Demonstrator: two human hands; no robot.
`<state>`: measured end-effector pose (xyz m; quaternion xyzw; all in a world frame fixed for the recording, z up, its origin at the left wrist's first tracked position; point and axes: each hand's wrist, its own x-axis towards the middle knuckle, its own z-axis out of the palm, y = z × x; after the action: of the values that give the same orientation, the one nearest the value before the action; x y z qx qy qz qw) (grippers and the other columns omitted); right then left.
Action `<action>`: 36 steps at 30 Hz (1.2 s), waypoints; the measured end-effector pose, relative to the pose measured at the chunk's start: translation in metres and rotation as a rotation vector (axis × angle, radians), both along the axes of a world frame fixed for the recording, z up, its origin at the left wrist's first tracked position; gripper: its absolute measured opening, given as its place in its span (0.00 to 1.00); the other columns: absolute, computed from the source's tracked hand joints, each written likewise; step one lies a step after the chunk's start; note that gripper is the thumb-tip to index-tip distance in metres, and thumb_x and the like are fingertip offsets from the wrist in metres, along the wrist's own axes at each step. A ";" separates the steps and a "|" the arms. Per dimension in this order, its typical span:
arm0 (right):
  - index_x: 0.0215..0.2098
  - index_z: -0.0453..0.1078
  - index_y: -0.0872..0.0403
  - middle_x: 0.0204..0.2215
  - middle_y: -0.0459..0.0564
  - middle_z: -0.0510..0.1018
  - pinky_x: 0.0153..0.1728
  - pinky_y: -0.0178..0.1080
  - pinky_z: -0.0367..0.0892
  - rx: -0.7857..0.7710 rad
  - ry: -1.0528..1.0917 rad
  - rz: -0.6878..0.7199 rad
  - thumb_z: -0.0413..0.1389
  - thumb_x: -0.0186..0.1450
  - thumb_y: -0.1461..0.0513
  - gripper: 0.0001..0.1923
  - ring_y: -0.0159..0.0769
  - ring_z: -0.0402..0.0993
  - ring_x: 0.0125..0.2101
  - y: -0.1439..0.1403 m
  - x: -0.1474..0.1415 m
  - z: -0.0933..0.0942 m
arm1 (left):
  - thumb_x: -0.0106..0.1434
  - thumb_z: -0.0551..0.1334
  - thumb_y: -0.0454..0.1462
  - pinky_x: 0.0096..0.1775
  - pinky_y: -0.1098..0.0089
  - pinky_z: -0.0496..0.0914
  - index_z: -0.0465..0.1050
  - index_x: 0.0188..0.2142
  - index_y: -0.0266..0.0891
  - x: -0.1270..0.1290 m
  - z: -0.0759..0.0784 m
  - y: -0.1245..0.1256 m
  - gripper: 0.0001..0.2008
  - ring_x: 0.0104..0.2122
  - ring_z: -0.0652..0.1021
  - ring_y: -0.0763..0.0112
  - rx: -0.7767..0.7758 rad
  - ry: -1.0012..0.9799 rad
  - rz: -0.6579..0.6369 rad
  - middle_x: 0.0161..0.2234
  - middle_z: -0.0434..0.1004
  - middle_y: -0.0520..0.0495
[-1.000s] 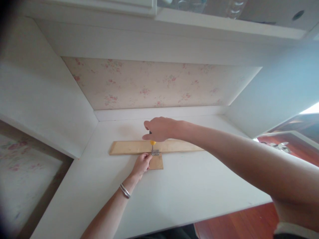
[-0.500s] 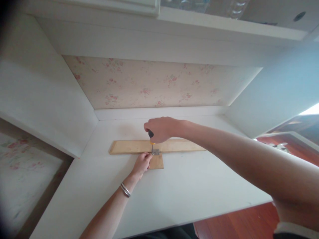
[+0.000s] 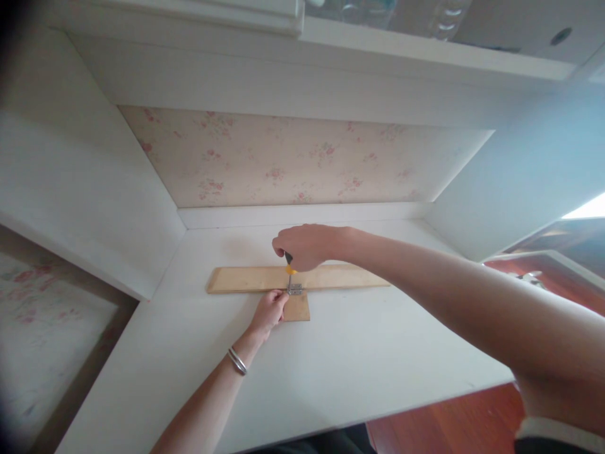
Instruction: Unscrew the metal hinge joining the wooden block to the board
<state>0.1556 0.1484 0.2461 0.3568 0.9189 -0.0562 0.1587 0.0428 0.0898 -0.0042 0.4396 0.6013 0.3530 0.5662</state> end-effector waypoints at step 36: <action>0.44 0.68 0.50 0.43 0.52 0.74 0.29 0.37 0.58 0.033 0.043 -0.019 0.51 0.59 0.58 0.15 0.40 0.71 0.37 0.002 0.003 -0.002 | 0.60 0.56 0.43 0.15 0.78 0.55 0.67 0.33 0.38 0.000 0.002 0.000 0.10 0.14 0.67 0.78 -0.025 0.029 -0.009 0.16 0.62 0.57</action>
<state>0.1583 0.1509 0.2440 0.3669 0.9194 -0.0503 0.1327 0.0428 0.0894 -0.0025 0.4400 0.6120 0.3365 0.5645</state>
